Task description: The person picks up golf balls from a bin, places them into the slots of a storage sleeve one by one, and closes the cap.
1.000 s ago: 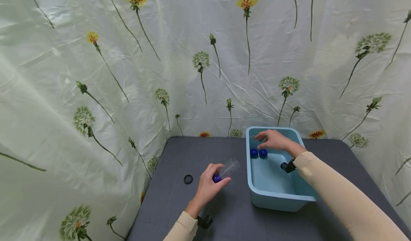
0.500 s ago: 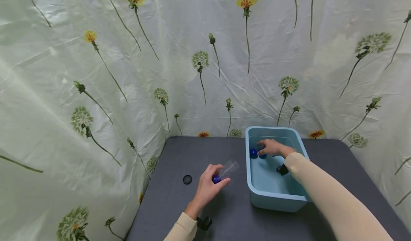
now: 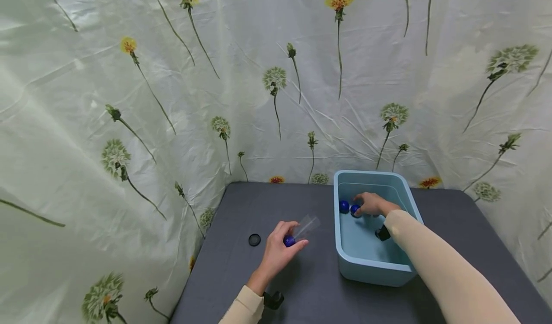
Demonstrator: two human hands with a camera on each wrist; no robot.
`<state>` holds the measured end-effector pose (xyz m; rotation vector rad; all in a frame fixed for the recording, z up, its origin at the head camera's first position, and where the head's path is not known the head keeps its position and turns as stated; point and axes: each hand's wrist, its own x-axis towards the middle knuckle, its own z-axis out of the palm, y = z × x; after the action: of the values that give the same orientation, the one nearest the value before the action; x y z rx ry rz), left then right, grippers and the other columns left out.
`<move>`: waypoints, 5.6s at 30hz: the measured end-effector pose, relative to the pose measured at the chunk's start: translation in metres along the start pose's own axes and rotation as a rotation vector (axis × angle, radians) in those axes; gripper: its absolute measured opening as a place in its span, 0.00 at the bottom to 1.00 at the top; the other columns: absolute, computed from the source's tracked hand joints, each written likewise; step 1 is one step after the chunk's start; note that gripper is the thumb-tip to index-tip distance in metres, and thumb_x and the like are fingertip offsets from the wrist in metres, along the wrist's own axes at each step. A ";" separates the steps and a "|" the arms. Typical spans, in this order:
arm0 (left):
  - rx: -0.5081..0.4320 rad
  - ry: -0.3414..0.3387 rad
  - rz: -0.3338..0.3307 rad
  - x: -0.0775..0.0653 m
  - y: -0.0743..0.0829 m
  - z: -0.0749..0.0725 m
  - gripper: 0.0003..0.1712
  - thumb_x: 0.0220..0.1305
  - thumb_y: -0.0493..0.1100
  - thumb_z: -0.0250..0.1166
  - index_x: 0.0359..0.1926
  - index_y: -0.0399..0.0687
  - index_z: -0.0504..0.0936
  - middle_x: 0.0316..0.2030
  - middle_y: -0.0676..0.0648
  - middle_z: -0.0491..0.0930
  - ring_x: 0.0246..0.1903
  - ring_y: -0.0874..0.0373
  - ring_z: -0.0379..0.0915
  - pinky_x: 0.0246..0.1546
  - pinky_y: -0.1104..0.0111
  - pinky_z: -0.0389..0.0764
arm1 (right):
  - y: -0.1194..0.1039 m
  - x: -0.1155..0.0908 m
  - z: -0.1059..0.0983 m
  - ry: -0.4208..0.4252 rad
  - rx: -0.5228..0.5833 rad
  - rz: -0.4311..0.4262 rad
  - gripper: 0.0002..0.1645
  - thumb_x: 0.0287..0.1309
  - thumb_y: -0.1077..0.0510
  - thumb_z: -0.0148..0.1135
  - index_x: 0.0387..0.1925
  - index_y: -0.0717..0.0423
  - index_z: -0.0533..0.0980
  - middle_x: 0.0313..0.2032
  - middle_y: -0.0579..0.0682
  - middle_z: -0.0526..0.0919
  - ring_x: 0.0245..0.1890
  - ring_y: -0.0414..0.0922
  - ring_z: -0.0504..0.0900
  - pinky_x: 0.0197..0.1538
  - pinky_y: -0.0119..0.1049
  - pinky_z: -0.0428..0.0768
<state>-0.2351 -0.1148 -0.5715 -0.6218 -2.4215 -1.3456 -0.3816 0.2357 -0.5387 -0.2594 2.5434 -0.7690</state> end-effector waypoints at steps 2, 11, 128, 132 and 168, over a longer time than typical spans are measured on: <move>0.005 0.001 -0.003 0.000 0.000 0.000 0.28 0.60 0.60 0.72 0.58 0.55 0.79 0.41 0.47 0.76 0.38 0.61 0.69 0.37 0.68 0.76 | 0.005 0.000 0.002 -0.021 0.029 0.045 0.37 0.61 0.58 0.69 0.68 0.64 0.67 0.52 0.66 0.77 0.41 0.55 0.81 0.42 0.50 0.82; -0.006 -0.006 -0.021 -0.002 0.000 0.001 0.30 0.61 0.59 0.72 0.58 0.48 0.80 0.41 0.42 0.76 0.38 0.60 0.69 0.36 0.68 0.75 | 0.015 0.004 0.005 -0.022 0.097 0.120 0.24 0.57 0.59 0.72 0.54 0.60 0.76 0.39 0.55 0.79 0.37 0.54 0.82 0.41 0.50 0.82; -0.037 -0.018 -0.071 -0.007 0.032 -0.006 0.26 0.60 0.59 0.73 0.58 0.65 0.78 0.42 0.50 0.75 0.40 0.59 0.71 0.41 0.66 0.77 | -0.137 -0.114 0.022 0.112 0.052 -0.657 0.31 0.51 0.40 0.76 0.54 0.48 0.82 0.39 0.40 0.78 0.36 0.40 0.80 0.41 0.33 0.82; -0.026 -0.021 -0.035 -0.008 0.033 -0.007 0.26 0.61 0.60 0.72 0.58 0.63 0.78 0.42 0.49 0.75 0.39 0.60 0.70 0.39 0.67 0.77 | -0.139 -0.114 0.023 0.116 0.051 -0.660 0.31 0.51 0.41 0.76 0.55 0.48 0.82 0.38 0.41 0.78 0.35 0.40 0.79 0.40 0.34 0.82; -0.077 -0.036 -0.097 -0.011 0.027 -0.007 0.27 0.59 0.61 0.73 0.58 0.65 0.78 0.48 0.57 0.76 0.45 0.59 0.75 0.43 0.64 0.80 | -0.072 -0.053 -0.025 0.164 0.174 -0.401 0.23 0.66 0.50 0.67 0.57 0.58 0.80 0.47 0.51 0.85 0.42 0.49 0.84 0.40 0.42 0.82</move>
<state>-0.2116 -0.1107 -0.5533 -0.5587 -2.4670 -1.4847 -0.3444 0.2048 -0.4596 -0.6876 2.5858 -1.1989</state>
